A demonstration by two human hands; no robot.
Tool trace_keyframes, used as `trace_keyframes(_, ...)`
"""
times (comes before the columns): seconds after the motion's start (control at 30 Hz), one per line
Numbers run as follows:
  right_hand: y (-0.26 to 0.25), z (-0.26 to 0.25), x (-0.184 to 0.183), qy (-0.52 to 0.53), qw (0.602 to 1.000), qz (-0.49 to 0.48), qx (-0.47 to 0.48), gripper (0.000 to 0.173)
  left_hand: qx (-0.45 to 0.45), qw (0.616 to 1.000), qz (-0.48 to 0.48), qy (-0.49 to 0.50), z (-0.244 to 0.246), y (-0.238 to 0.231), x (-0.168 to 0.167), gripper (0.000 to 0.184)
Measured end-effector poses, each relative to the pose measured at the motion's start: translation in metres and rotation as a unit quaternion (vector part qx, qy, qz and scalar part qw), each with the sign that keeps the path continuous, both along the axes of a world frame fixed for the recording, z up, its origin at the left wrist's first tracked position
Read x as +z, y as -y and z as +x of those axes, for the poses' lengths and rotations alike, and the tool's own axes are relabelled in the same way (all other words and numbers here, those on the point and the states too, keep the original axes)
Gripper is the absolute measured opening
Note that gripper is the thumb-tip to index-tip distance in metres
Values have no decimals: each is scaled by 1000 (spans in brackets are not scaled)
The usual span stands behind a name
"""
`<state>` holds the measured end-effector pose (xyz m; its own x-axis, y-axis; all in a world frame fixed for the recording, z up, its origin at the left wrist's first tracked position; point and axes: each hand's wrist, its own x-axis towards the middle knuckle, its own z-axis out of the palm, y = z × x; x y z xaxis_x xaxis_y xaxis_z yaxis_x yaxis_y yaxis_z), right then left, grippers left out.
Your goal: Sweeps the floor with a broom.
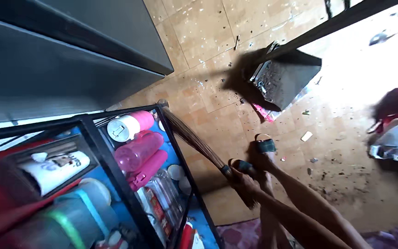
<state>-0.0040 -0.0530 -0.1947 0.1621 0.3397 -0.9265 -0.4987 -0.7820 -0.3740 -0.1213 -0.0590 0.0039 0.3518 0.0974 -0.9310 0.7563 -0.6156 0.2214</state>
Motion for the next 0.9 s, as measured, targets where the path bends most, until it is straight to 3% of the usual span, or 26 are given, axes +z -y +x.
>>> trace_keyframes(0.07,33,-9,47,3,999,-32,5,85,-24,999,6,45,-56,16,-26,44)
trace_keyframes(0.2,87,-3,173,3,998,-68,7,84,-47,998,-1,41,-59,20,-18,47)
trace_keyframes(0.3,108,-3,256,34,997,-72,-13,79,-18,991,-9,130,-71,19,-13,35)
trace_keyframes(0.37,110,-1,290,23,998,-57,-14,80,6,985,-15,173,-78,18,-7,33)
trace_keyframes(0.43,99,-1,287,13,1000,-19,2,79,12,987,-11,157,-75,11,7,34)
trace_keyframes(0.57,46,35,194,45,997,52,45,59,19,996,-16,88,-76,-8,10,40)
trace_keyframes(0.67,36,53,165,63,998,26,-1,62,31,996,-5,84,-87,-18,6,41)
trace_keyframes(0.77,61,29,200,112,992,-13,-48,79,60,995,-5,75,-87,-26,22,38)
trace_keyframes(0.9,90,24,275,93,994,-10,-55,84,65,997,-19,32,-88,-27,30,41)
